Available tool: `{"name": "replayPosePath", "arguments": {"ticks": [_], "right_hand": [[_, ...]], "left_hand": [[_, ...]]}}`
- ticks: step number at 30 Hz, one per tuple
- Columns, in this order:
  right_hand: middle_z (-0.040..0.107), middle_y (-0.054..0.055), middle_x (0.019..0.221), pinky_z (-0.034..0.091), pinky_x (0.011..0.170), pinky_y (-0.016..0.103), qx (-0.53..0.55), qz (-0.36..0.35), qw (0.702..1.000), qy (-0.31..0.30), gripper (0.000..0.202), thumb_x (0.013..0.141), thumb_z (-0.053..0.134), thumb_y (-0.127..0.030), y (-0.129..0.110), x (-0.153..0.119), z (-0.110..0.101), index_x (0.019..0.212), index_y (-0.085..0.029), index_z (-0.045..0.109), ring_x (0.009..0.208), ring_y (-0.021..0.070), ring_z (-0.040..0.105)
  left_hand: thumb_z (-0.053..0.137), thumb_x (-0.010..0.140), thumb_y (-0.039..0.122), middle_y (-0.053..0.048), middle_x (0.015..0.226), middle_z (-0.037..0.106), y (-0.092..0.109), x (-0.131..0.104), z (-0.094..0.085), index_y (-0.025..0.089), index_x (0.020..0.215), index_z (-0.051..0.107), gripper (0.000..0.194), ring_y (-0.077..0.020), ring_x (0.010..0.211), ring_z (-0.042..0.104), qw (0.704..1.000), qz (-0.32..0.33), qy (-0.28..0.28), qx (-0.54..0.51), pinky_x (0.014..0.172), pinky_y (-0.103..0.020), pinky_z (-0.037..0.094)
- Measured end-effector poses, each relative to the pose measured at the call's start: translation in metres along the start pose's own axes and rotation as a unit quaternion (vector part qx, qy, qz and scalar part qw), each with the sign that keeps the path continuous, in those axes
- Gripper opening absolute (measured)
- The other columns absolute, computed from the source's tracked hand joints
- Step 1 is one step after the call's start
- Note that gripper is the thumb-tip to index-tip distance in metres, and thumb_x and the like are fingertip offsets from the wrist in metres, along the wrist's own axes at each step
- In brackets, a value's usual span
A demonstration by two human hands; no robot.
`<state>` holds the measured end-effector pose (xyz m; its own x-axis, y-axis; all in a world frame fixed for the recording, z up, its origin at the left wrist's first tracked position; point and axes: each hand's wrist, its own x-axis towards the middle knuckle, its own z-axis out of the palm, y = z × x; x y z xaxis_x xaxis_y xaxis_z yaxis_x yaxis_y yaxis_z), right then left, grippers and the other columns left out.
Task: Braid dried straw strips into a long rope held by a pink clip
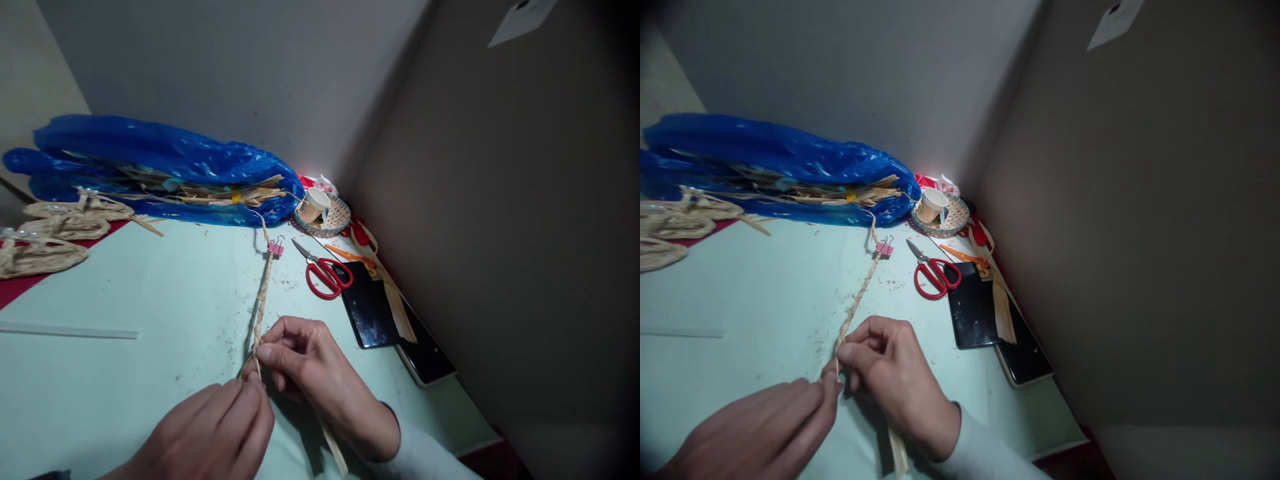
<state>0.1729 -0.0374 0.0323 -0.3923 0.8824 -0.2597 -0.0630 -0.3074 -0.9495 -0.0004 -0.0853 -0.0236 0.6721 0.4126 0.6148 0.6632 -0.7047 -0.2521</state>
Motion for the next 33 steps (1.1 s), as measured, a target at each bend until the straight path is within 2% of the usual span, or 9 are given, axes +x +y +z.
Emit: {"name": "replayPosePath", "arguments": {"ticks": [4,7,9,11,15,18,20,26,33], "right_hand": [[0.065,-0.001,0.067,0.025,0.047,0.020,0.032,0.014,0.999,-0.009,0.031,0.080,0.080,-0.038,0.000,0.000,0.000,0.077,-0.015,0.060,0.050,0.0053,0.037],[0.062,-0.003,0.065,0.025,0.048,0.020,0.046,0.010,0.999,-0.008,0.036,0.077,0.085,-0.041,0.000,-0.002,-0.001,0.078,-0.015,0.060,0.050,0.0047,0.034],[0.062,-0.003,0.066,0.025,0.049,0.019,0.049,0.006,0.999,-0.004,0.039,0.076,0.086,-0.044,0.000,-0.003,-0.001,0.081,-0.016,0.060,0.051,0.0050,0.035],[0.063,-0.002,0.069,0.026,0.050,0.019,0.050,0.007,0.999,-0.004,0.041,0.077,0.086,-0.047,-0.002,-0.004,-0.002,0.083,-0.016,0.060,0.054,0.0056,0.038],[0.055,-0.005,0.064,0.030,0.052,0.020,0.040,-0.013,0.999,-0.008,0.040,0.077,0.085,-0.047,-0.003,-0.004,-0.001,0.080,-0.016,0.060,0.055,0.0070,0.041],[0.052,-0.006,0.062,0.034,0.056,0.021,-0.010,-0.041,0.999,-0.004,0.032,0.080,0.081,-0.042,-0.003,-0.004,-0.002,0.078,-0.016,0.063,0.058,0.0087,0.041],[0.057,-0.003,0.065,0.038,0.061,0.023,-0.063,-0.061,0.996,-0.001,0.022,0.086,0.073,-0.036,-0.002,-0.005,-0.002,0.079,-0.015,0.067,0.062,0.0107,0.047],[0.069,0.002,0.075,0.040,0.066,0.026,-0.301,-0.080,0.949,0.050,0.021,0.095,0.057,-0.025,-0.005,-0.013,-0.001,0.087,-0.017,0.075,0.069,0.0142,0.055],[0.069,0.005,0.082,0.038,0.064,0.030,-0.484,-0.178,0.849,0.113,0.018,0.098,0.055,-0.020,0.007,-0.024,0.004,0.085,-0.016,0.067,0.072,0.0176,0.058]], "left_hand": [[0.027,0.099,0.004,-0.007,0.079,0.076,-0.003,0.006,0.000,0.019,0.096,0.068,0.044,-0.0227,0.069,0.068,0.997,-0.016,0.018,-0.080,0.066,-0.036,0.050],[0.043,0.103,0.027,-0.002,0.075,0.068,-0.020,0.021,-0.010,0.023,0.086,0.065,0.028,-0.0204,0.068,0.064,0.952,-0.172,-0.018,-0.252,0.063,-0.032,0.048],[0.049,0.101,0.034,0.002,0.073,0.062,-0.035,0.035,-0.017,0.025,0.078,0.060,0.027,-0.0175,0.067,0.061,0.880,-0.326,-0.061,-0.339,0.067,-0.029,0.048],[0.058,0.095,0.044,0.001,0.081,0.067,-0.047,0.048,-0.020,0.025,0.086,0.062,0.021,-0.0189,0.075,0.064,0.766,-0.414,-0.151,-0.467,0.070,-0.028,0.050],[0.069,0.089,0.045,0.005,0.074,0.059,-0.054,0.053,-0.010,0.024,0.093,0.060,0.024,-0.0131,0.065,0.057,0.522,-0.471,-0.203,-0.681,0.063,-0.024,0.049],[0.076,0.082,0.051,0.012,0.064,0.043,-0.050,0.043,0.002,0.023,0.092,0.059,0.035,-0.0039,0.043,0.023,0.420,-0.490,-0.197,-0.738,0.041,-0.018,0.024],[0.076,0.082,0.050,0.013,0.064,0.041,-0.049,0.037,0.006,0.023,0.091,0.058,0.034,-0.0028,0.042,0.014,0.425,-0.492,-0.203,-0.732,0.039,-0.018,0.015],[0.061,0.084,0.047,0.007,0.062,0.045,-0.049,0.042,-0.005,0.022,0.067,0.052,0.031,-0.0135,0.061,0.041,0.627,-0.487,-0.224,-0.565,0.056,-0.024,0.033],[0.053,0.081,0.056,0.007,0.061,0.038,-0.046,0.047,-0.008,0.025,0.067,0.049,0.035,-0.0161,0.062,0.037,0.663,-0.487,-0.266,-0.503,0.059,-0.029,0.031]]}}
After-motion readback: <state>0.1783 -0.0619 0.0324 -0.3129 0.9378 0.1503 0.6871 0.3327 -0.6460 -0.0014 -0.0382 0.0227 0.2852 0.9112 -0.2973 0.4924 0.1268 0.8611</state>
